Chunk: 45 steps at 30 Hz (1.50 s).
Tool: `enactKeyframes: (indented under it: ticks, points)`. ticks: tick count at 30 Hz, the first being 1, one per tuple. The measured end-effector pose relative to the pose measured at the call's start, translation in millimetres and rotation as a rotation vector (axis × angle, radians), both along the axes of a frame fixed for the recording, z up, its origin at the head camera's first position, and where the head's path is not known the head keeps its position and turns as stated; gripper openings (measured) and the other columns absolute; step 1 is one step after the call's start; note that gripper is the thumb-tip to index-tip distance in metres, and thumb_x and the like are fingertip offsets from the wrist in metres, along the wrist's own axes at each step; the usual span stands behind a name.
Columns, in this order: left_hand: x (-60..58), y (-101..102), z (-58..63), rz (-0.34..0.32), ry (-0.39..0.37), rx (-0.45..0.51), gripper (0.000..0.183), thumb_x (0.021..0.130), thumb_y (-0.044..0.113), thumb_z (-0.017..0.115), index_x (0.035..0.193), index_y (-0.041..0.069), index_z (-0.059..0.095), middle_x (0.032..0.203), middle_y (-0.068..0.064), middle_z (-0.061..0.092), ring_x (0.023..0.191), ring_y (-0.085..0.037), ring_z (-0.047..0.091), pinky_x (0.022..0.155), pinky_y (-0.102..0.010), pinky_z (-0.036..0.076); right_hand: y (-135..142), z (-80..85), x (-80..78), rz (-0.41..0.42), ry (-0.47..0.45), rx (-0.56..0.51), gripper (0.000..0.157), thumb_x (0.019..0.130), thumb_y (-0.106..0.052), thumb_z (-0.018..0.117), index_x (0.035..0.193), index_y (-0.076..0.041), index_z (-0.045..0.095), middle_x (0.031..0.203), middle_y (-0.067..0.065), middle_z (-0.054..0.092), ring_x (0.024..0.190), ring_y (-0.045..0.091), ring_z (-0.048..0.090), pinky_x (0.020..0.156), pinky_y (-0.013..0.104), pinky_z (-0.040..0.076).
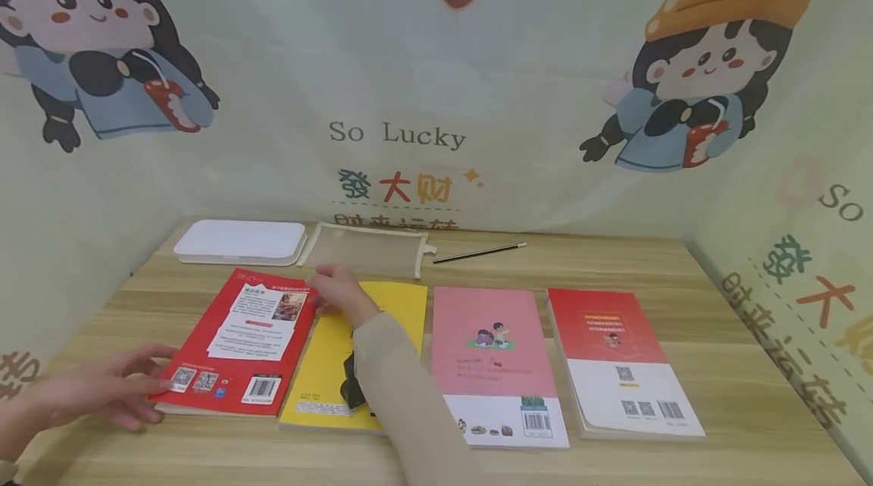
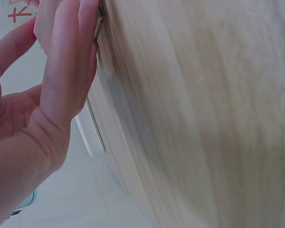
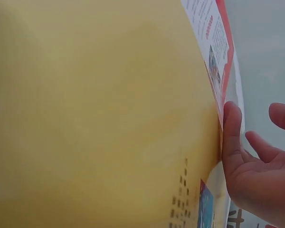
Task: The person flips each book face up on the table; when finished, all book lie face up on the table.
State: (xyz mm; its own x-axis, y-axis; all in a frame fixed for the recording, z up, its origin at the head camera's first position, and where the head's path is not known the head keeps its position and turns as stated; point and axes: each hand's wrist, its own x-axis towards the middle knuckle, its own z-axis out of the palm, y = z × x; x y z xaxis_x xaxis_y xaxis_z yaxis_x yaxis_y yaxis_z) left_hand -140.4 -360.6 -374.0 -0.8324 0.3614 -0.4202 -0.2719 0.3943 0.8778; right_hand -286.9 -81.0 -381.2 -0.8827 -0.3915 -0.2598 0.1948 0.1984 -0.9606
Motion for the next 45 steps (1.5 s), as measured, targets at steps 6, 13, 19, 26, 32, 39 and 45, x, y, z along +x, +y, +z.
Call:
enactKeyframes:
  ticks: [6,13,19,26,32,39,45]
  points:
    - [1.8,-1,-4.2,-0.005,0.034,0.003,0.059,0.087,0.010,0.054,0.129,-0.009,0.018,0.100,-0.019,0.042,0.077,-0.034,0.059,0.064,-0.044,0.051,-5,-1.0,2.8,0.018,-0.005,0.075,0.048,0.088,-0.023,0.054,0.131,-0.008,0.038,0.091,0.009,0.059,0.070,0.020,0.061,0.060,0.026,0.050]
    - [0.4,-1,-9.6,0.026,0.055,-0.039,0.061,0.085,0.007,0.057,0.129,-0.010,0.018,0.094,-0.016,0.044,0.073,-0.031,0.059,0.063,-0.040,0.052,-6,-0.2,3.9,0.019,-0.005,0.073,0.052,0.087,-0.022,0.056,0.132,-0.007,0.035,0.093,0.010,0.058,0.072,0.021,0.061,0.063,0.027,0.051]
    - [-0.3,0,-12.3,0.037,0.065,-0.054,0.062,0.084,0.005,0.056,0.130,-0.009,0.017,0.092,-0.016,0.042,0.071,-0.030,0.059,0.061,-0.039,0.053,-5,1.9,1.1,-0.076,0.066,0.062,0.041,0.083,-0.020,0.061,0.121,-0.007,0.049,0.096,0.005,0.058,0.081,0.020,0.056,0.071,0.031,0.048]
    - [-1.1,1,-13.0,0.048,0.061,-0.079,0.064,0.083,0.006,0.058,0.131,-0.007,0.018,0.090,-0.016,0.042,0.070,-0.028,0.058,0.061,-0.039,0.052,-2,7.2,-3.2,-0.083,0.099,-0.047,0.037,0.082,-0.009,0.061,0.117,-0.003,0.052,0.102,0.007,0.057,0.085,0.018,0.057,0.075,0.030,0.049]
    - [-0.2,4,-11.2,0.022,0.063,-0.070,0.065,0.084,0.006,0.058,0.131,-0.009,0.017,0.090,-0.015,0.043,0.070,-0.029,0.058,0.061,-0.038,0.053,-1,9.9,-2.3,-0.067,0.103,-0.032,0.028,0.082,-0.005,0.061,0.110,-0.003,0.057,0.092,0.005,0.058,0.074,0.017,0.059,0.065,0.027,0.051]
    - [-1.5,2,-9.5,0.006,0.040,-0.071,0.064,0.085,0.010,0.057,0.128,-0.015,0.017,0.095,-0.014,0.046,0.072,-0.030,0.059,0.063,-0.039,0.052,5,16.7,-0.9,0.006,0.109,-0.142,0.024,0.084,-0.004,0.059,0.108,-0.005,0.059,0.089,0.005,0.060,0.076,0.018,0.061,0.072,0.032,0.051]
    - [-6.3,-6,-11.8,-0.017,-0.014,0.010,0.061,0.089,0.015,0.053,0.126,-0.020,0.019,0.101,-0.013,0.053,0.079,-0.033,0.059,0.071,-0.040,0.051,11,22.8,-4.5,0.029,0.100,-0.281,0.026,0.084,-0.003,0.058,0.109,-0.007,0.059,0.092,0.006,0.061,0.079,0.019,0.061,0.077,0.037,0.049]
